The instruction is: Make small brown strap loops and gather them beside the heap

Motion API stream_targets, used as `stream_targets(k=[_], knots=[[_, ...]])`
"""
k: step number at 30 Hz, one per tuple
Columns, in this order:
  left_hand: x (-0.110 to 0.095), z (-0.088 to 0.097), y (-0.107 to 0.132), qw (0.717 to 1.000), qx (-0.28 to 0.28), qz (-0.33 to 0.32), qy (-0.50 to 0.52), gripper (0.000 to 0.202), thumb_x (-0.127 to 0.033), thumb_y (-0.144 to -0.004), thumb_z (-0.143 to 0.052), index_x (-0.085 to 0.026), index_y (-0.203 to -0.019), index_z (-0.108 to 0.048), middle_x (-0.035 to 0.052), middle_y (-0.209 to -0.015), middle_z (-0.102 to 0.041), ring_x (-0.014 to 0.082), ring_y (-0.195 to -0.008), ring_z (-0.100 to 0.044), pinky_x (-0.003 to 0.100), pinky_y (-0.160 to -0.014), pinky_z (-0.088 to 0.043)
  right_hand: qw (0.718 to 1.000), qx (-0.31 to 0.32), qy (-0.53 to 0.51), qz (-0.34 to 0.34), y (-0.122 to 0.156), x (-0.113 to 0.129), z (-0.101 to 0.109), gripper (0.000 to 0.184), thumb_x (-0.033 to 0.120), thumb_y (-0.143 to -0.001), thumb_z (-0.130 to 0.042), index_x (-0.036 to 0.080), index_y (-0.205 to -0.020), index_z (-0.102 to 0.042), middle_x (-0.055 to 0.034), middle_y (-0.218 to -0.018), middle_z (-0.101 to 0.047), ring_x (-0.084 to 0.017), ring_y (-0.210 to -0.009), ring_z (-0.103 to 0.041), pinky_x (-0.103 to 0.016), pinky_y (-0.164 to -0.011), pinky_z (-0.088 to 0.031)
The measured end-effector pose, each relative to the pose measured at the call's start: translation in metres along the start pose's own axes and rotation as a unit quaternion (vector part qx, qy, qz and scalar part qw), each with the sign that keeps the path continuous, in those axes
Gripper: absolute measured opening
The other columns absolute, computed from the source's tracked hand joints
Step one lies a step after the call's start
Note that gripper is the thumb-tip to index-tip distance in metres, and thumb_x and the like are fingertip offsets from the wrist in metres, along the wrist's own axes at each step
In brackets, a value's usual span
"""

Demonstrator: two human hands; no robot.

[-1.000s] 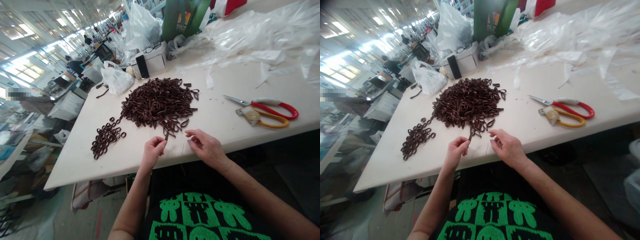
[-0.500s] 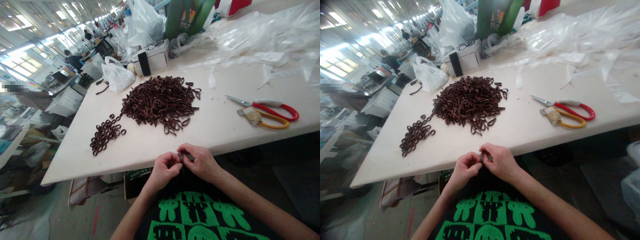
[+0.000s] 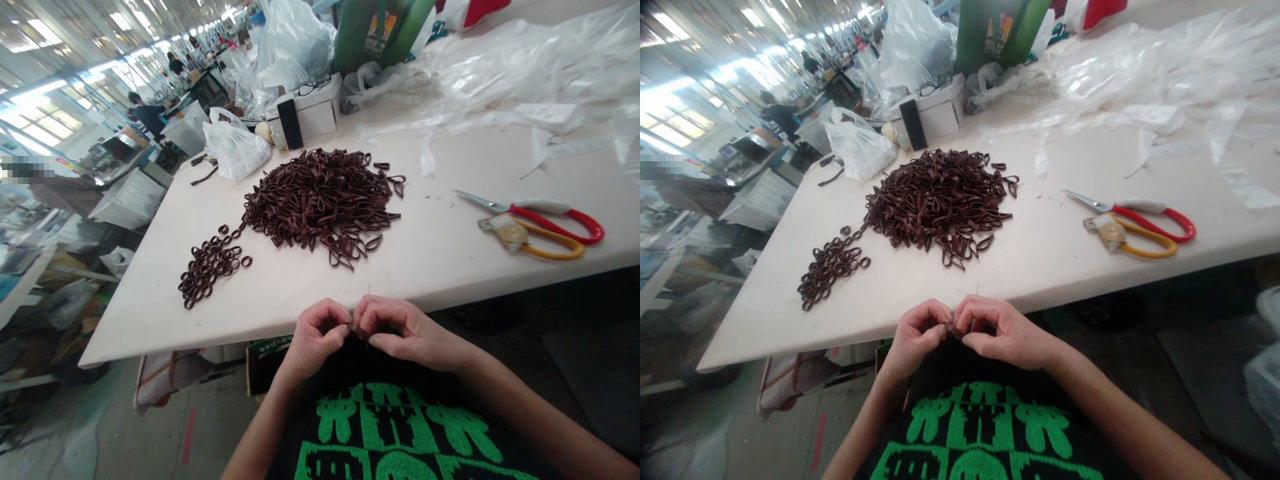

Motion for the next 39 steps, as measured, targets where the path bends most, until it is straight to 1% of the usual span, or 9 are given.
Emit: stream_targets(k=[4, 7, 12, 17, 21, 26, 31, 35, 39], knots=[[0.007, -0.003, 0.001, 0.999, 0.001, 0.019, -0.034, 0.013, -0.028, -0.08, -0.065, -0.016, -0.076, -0.061, 0.0014, -0.071, -0.061, 0.0126, -0.066, -0.053, 0.024, -0.064, -0.043, 0.997, -0.028, 0.076, 0.009, 0.001, -0.003, -0.006, 0.009, 0.012, -0.08, -0.053, 0.021, -0.076, -0.055, 0.001, -0.081, -0.057, -0.012, -0.073, -0.054, -0.025, -0.069, -0.046], [0.01, -0.005, 0.0, 0.991, -0.028, -0.018, -0.133, 0.009, -0.025, -0.081, -0.062, -0.018, -0.077, -0.061, 0.0007, -0.07, -0.061, 0.0126, -0.064, -0.053, 0.024, -0.063, -0.043, 0.983, -0.076, 0.169, 0.01, 0.002, -0.009, -0.013, 0.009, 0.012, -0.08, -0.054, 0.021, -0.076, -0.054, 0.002, -0.074, -0.056, -0.012, -0.068, -0.052, -0.024, -0.064, -0.044], [0.015, -0.013, 0.001, 0.949, -0.086, -0.064, -0.298, 0.005, -0.023, -0.083, -0.057, -0.022, -0.078, -0.06, -0.0002, -0.067, -0.062, 0.0139, -0.059, -0.054, 0.026, -0.06, -0.041, 0.941, -0.163, 0.294, 0.016, 0.001, -0.023, -0.023, 0.01, 0.014, -0.079, -0.051, 0.022, -0.074, -0.049, 0.0023, -0.067, -0.055, -0.013, -0.061, -0.051, -0.025, -0.058, -0.04], [0.024, -0.021, 0.002, 0.931, -0.134, -0.068, -0.331, 0.005, -0.024, -0.079, -0.06, -0.025, -0.076, -0.056, -0.0028, -0.058, -0.055, 0.0143, -0.051, -0.048, 0.027, -0.055, -0.035, 0.892, -0.235, 0.385, -0.025, -0.001, -0.028, -0.025, 0.008, 0.016, -0.077, -0.051, 0.024, -0.074, -0.048, 0.0033, -0.061, -0.057, -0.013, -0.052, -0.051, -0.025, -0.053, -0.036], [0.028, -0.023, -0.001, 0.924, -0.151, -0.08, -0.341, 0.006, -0.023, -0.077, -0.059, -0.026, -0.075, -0.055, -0.0025, -0.057, -0.055, 0.0147, -0.05, -0.048, 0.027, -0.055, -0.035, 0.859, -0.245, 0.448, -0.04, -0.004, -0.029, -0.026, 0.012, 0.017, -0.079, -0.05, 0.023, -0.085, -0.059, 0.0022, -0.062, -0.065, -0.015, -0.052, -0.057, -0.026, -0.053, -0.033], [0.032, -0.023, -0.005, 0.913, -0.159, -0.098, -0.362, 0.004, -0.024, -0.078, -0.058, -0.026, -0.076, -0.056, -0.0022, -0.057, -0.056, 0.0151, -0.05, -0.051, 0.027, -0.054, -0.036, 0.844, -0.214, 0.491, -0.033, -0.006, -0.032, -0.025, 0.019, 0.013, -0.082, -0.048, 0.021, -0.087, -0.065, -0.0032, -0.075, -0.073, -0.017, -0.061, -0.063, -0.027, -0.056, -0.036], [0.033, -0.017, -0.009, 0.905, -0.186, -0.097, -0.369, 0.005, -0.023, -0.078, -0.058, -0.025, -0.076, -0.054, -0.0028, -0.06, -0.058, 0.0147, -0.053, -0.054, 0.026, -0.057, -0.039, 0.904, -0.191, 0.373, -0.081, -0.009, -0.03, -0.022, 0.021, 0.017, -0.087, -0.045, 0.021, -0.089, -0.065, -0.003, -0.08, -0.073, -0.018, -0.069, -0.066, -0.028, -0.064, -0.043], [0.034, -0.01, -0.01, 0.905, -0.208, -0.082, -0.362, 0.006, -0.023, -0.079, -0.058, -0.025, -0.078, -0.053, -0.0038, -0.062, -0.058, 0.0138, -0.055, -0.055, 0.025, -0.058, -0.041, 0.97, -0.163, 0.131, -0.123, -0.012, -0.028, -0.019, 0.014, 0.027, -0.087, -0.047, 0.021, -0.086, -0.06, 0.0018, -0.065, -0.064, -0.015, -0.058, -0.06, -0.027, -0.058, -0.046], [0.034, -0.005, -0.009, 0.91, -0.213, -0.079, -0.347, 0.005, -0.025, -0.082, -0.056, -0.024, -0.081, -0.052, -0.0039, -0.063, -0.058, 0.0128, -0.055, -0.057, 0.025, -0.057, -0.042, 0.968, -0.138, -0.09, -0.189, -0.013, -0.031, -0.019, 0.023, 0.041, -0.081, -0.06, 0.019, -0.086, -0.056, 0.0053, -0.061, -0.058, -0.01, -0.05, -0.055, -0.022, -0.05, -0.045]])
Point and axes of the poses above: each hand's wrist, its own y-axis away from the middle knuckle, its own z-axis out of the back of the hand, x = y × z, the point moved 1 cm from there along -y, towards the middle knuckle
